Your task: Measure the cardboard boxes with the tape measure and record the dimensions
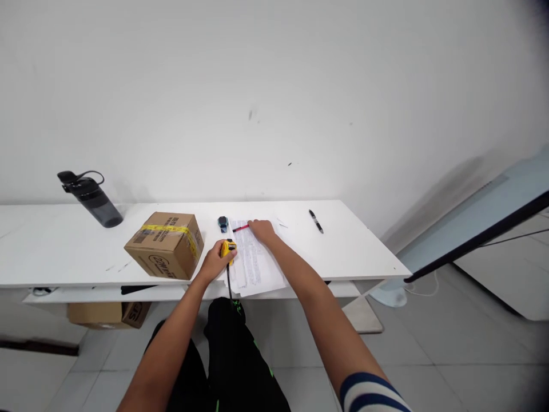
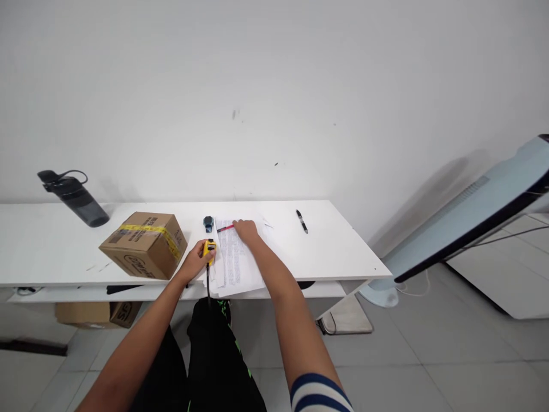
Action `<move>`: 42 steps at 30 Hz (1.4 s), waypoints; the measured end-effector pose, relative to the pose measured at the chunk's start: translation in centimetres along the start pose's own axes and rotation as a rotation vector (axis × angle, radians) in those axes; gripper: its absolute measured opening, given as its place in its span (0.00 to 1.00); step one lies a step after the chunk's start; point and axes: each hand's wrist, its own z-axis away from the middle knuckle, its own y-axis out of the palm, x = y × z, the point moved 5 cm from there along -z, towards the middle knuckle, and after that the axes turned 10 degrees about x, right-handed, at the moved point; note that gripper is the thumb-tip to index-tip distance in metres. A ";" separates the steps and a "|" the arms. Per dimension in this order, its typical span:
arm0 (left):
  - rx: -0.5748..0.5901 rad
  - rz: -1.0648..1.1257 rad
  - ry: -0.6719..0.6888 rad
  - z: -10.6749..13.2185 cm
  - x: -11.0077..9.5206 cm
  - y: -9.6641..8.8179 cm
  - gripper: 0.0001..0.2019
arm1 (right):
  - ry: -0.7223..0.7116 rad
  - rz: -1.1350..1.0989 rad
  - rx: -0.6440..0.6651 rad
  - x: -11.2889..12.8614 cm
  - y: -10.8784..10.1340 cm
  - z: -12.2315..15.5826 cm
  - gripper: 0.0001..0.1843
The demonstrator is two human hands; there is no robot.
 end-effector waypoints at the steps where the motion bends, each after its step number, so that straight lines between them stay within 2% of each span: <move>1: 0.011 -0.002 -0.005 0.0 0.0 0.1 0.26 | 0.010 0.001 -0.013 -0.2 -0.1 0.3 0.15; 4: 0.013 0.018 -0.013 -0.1 0.1 0.2 0.25 | 0.039 -0.169 -0.127 -1.2 0.0 2.4 0.19; 7: -0.005 0.048 -0.018 -0.4 0.6 0.2 0.25 | -0.076 -0.613 -0.252 -2.1 1.0 5.7 0.25; 9: -0.001 0.055 -0.023 -0.6 0.9 0.2 0.25 | -0.134 -0.861 -0.258 -2.4 2.2 7.5 0.27; 12: 0.028 0.035 -0.026 -0.7 1.1 0.2 0.27 | -0.109 -1.060 -0.216 -2.6 3.8 8.8 0.29; 19: 0.052 -0.003 -0.003 -0.6 0.8 0.1 0.34 | -0.024 -0.999 -0.299 -2.5 3.5 9.4 0.28; 23: 0.070 0.005 0.016 -0.6 0.7 0.3 0.33 | -0.014 -1.013 -0.276 -2.5 3.3 9.5 0.29; 29: 0.095 0.041 0.038 -0.5 0.5 0.4 0.29 | 0.014 -0.975 -0.284 -2.7 3.4 9.4 0.25; 42: 0.038 0.133 0.014 -0.4 0.6 0.0 0.28 | 0.020 -0.981 -0.305 -3.1 3.8 9.2 0.24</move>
